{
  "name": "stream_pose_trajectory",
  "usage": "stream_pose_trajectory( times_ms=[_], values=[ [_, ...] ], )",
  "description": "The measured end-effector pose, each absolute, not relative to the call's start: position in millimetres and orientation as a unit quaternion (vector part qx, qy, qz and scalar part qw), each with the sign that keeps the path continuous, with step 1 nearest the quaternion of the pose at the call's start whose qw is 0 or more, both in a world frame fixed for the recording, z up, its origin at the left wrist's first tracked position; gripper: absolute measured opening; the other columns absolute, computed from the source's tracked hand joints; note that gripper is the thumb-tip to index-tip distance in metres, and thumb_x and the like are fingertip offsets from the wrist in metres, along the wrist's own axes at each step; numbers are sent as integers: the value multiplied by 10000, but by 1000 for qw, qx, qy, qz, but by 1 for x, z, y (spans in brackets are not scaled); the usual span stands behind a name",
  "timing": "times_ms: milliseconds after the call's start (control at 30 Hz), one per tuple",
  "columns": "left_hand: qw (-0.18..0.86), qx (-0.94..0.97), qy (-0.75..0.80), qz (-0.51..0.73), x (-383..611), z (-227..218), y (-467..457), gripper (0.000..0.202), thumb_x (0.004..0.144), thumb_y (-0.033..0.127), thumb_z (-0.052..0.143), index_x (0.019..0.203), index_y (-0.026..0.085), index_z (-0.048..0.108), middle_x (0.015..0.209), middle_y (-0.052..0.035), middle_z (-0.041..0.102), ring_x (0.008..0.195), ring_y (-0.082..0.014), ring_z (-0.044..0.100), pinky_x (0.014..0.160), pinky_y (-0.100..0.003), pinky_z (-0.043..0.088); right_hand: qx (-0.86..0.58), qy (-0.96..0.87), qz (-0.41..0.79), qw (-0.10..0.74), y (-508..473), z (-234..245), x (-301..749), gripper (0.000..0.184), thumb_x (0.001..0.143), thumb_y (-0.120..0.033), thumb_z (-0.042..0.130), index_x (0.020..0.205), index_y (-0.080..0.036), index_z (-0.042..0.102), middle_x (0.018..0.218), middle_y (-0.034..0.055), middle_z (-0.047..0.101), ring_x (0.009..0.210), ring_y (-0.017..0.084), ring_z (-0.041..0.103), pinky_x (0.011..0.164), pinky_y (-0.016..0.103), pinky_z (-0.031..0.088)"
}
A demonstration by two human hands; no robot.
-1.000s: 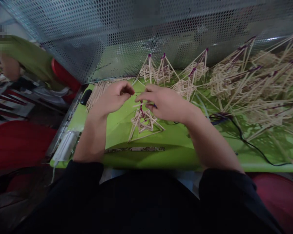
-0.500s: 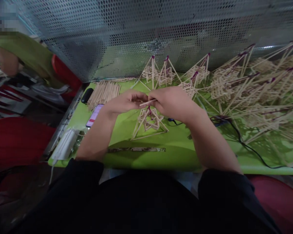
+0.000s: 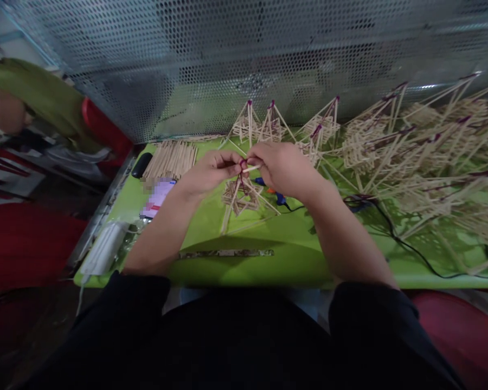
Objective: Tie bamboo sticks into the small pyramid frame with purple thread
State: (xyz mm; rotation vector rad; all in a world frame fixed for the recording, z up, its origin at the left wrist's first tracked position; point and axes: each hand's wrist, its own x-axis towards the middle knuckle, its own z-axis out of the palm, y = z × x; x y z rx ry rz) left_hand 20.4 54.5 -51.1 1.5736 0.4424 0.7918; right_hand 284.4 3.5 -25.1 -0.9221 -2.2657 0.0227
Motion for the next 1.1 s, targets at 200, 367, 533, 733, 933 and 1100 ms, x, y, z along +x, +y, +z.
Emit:
stream_pose_trajectory(
  times_ms=[200,367,533,733,933,1100],
  values=[
    [630,619,200,424,25,-54,49,327,931,479,1102,1132,256,973,1118,-60,936,1061,-199,873,1007,-345,705,-375,-800,88,461,13,-42,266,142,1102,-274,684,971,-252,734,798,-1,703,695,174,556,698,361,393],
    [576,628,194,485,32,-65,55,346,931,483,1110,1217,321,1003,1172,-42,962,1164,-237,916,1118,-413,740,-371,-734,147,550,18,-53,252,227,1129,-371,747,932,-257,753,802,-3,711,719,169,582,714,376,424],
    [458,686,212,524,34,-67,49,293,1060,428,1000,1326,305,990,1273,-58,974,1181,-257,936,1100,-442,770,-372,-713,170,569,17,-54,247,347,1122,-462,798,852,-262,709,753,-8,662,708,172,549,694,388,419],
    [234,786,246,517,29,-48,26,329,1153,142,767,1355,295,977,1348,-55,968,1237,-262,929,1168,-490,748,-382,-722,115,565,1,-44,244,400,1138,-389,769,779,-261,651,703,-14,553,664,163,455,647,386,348],
    [83,814,296,492,28,-41,16,341,1154,123,738,1349,286,965,1246,-62,971,1122,-287,918,1091,-519,719,-344,-743,-7,574,-3,-47,241,227,1153,-326,718,948,-280,806,818,44,757,701,206,632,699,410,531],
    [28,835,325,443,25,-33,10,326,1141,115,719,1287,289,954,1229,-64,968,1101,-292,901,1127,-538,683,-350,-742,-68,569,-2,-56,237,175,1121,-264,703,1011,-268,838,880,60,829,764,215,730,724,397,590]
  ],
)
